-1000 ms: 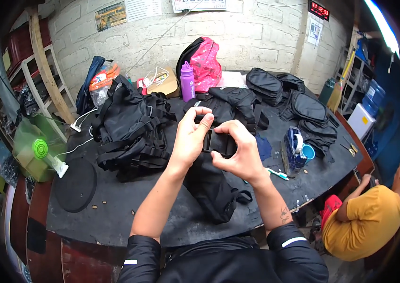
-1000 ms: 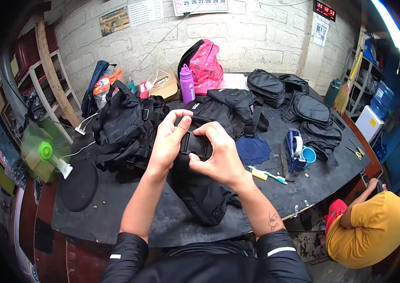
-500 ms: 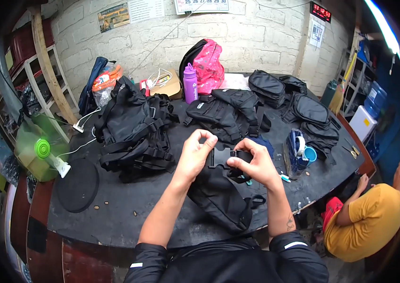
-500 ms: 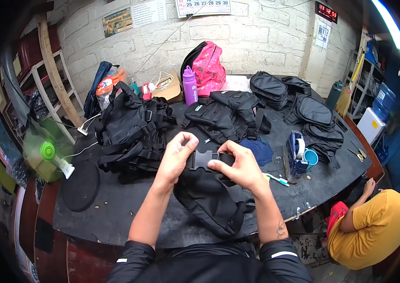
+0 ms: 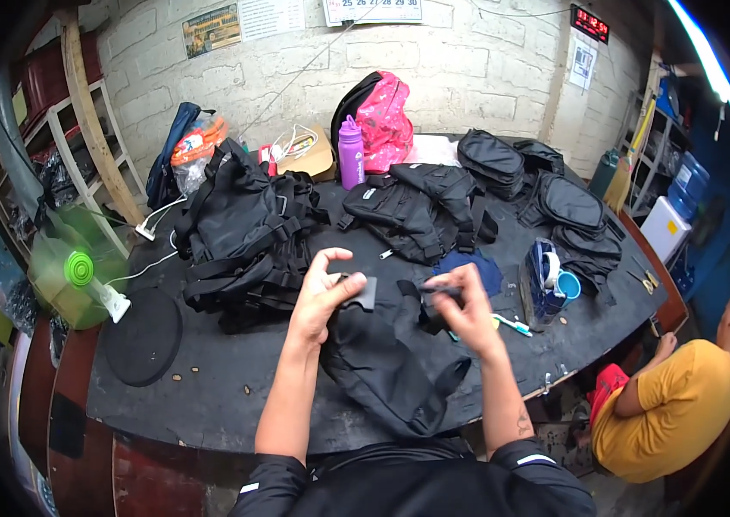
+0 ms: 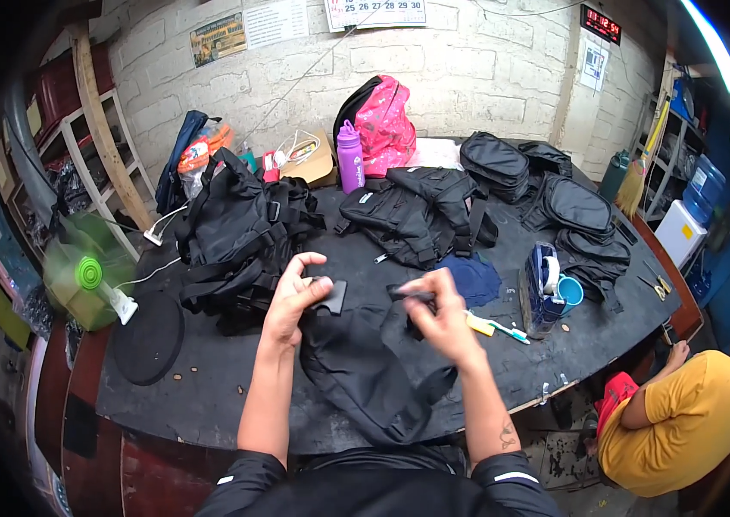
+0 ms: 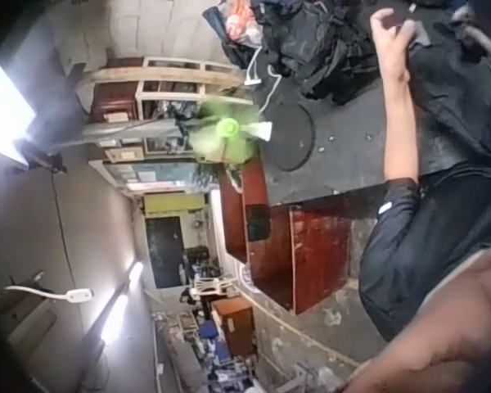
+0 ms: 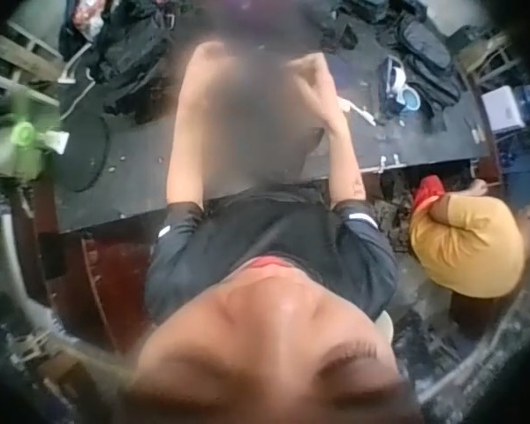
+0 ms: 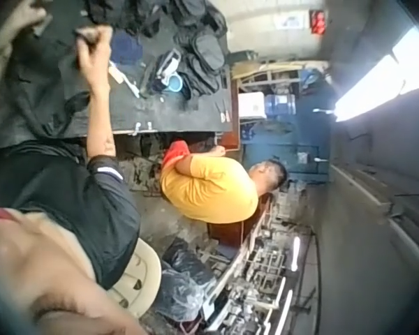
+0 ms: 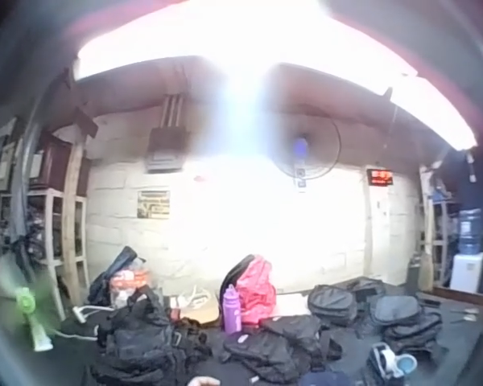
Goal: Inspecting and cleaning black bags by removing loose threads with a lighter and using a brush.
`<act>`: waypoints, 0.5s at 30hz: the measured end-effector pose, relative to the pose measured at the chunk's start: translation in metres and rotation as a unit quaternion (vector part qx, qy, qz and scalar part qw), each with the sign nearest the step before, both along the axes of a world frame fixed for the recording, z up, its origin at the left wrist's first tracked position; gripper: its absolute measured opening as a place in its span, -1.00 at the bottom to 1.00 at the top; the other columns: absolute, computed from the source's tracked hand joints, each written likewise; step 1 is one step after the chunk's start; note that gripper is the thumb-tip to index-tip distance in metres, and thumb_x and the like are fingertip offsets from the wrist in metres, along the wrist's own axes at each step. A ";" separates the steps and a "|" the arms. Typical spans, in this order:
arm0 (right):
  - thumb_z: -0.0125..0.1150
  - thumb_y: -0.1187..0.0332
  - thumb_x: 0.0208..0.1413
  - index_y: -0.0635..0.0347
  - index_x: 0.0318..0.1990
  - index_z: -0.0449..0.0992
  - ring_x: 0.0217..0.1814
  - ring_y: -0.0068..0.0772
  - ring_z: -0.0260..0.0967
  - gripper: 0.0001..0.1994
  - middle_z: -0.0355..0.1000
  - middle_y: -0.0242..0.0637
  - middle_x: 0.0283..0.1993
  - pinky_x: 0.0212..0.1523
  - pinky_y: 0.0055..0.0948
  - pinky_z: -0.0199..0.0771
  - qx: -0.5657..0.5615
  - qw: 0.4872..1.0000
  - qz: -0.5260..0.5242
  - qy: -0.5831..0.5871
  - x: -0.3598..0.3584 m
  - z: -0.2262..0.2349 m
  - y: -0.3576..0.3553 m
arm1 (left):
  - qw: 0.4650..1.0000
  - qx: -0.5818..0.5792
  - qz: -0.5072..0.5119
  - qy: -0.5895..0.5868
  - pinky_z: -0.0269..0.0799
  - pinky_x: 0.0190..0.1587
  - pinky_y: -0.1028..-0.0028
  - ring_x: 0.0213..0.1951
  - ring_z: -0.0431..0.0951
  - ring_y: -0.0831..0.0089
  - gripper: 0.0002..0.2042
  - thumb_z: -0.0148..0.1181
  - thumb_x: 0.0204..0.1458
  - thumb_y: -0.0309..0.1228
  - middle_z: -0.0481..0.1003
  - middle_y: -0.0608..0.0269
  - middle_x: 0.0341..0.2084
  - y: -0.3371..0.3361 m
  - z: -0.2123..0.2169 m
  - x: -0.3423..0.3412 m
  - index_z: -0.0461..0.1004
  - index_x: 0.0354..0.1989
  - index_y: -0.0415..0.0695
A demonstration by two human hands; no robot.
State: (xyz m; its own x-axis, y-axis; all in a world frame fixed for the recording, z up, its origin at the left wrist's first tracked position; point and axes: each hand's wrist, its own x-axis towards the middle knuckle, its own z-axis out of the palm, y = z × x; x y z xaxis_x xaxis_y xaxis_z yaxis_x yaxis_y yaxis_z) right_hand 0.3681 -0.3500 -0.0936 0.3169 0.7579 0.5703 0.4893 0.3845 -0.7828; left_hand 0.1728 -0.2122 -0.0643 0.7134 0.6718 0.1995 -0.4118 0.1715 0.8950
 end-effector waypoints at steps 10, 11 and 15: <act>0.37 0.44 -0.18 0.18 -0.31 0.27 -0.09 -0.29 0.18 -0.66 0.20 -0.13 -0.12 -0.09 -0.42 0.24 0.169 0.982 0.026 -0.082 -0.044 0.002 0.012 | 0.995 -0.072 -0.027 -0.060 0.33 -0.38 0.70 -0.49 0.44 0.71 -0.45 0.29 -0.14 -0.61 0.39 0.47 -0.56 -0.016 -0.006 -0.002 0.14 0.02 -0.13; 0.38 0.45 -0.20 0.18 -0.34 0.28 -0.08 -0.29 0.18 -0.66 0.21 -0.13 -0.12 -0.09 -0.41 0.25 0.177 0.981 0.013 -0.080 -0.045 0.002 0.011 | 0.995 -0.073 -0.027 -0.061 0.33 -0.38 0.70 -0.49 0.44 0.71 -0.45 0.29 -0.14 -0.61 0.39 0.47 -0.56 -0.017 -0.005 -0.002 0.14 0.02 -0.13; 0.37 0.48 -0.20 0.16 -0.34 0.24 -0.10 -0.37 0.16 -0.65 0.15 -0.13 -0.09 -0.07 -0.47 0.21 0.204 0.973 0.012 -0.105 -0.054 0.001 0.012 | 0.995 -0.070 -0.021 -0.063 0.29 -0.38 0.71 -0.50 0.40 0.73 -0.44 0.28 -0.13 -0.60 0.37 0.47 -0.56 -0.022 -0.002 -0.001 0.12 0.03 -0.13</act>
State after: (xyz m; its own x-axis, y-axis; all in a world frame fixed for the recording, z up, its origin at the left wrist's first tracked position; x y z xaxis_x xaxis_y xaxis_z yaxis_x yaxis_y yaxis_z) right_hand 0.3145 -0.3379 -0.0930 0.1461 0.4614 0.8751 0.6091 0.6551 -0.4471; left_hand 0.1720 -0.2343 -0.0665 0.7161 0.6701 0.1952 -0.5091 0.3102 0.8029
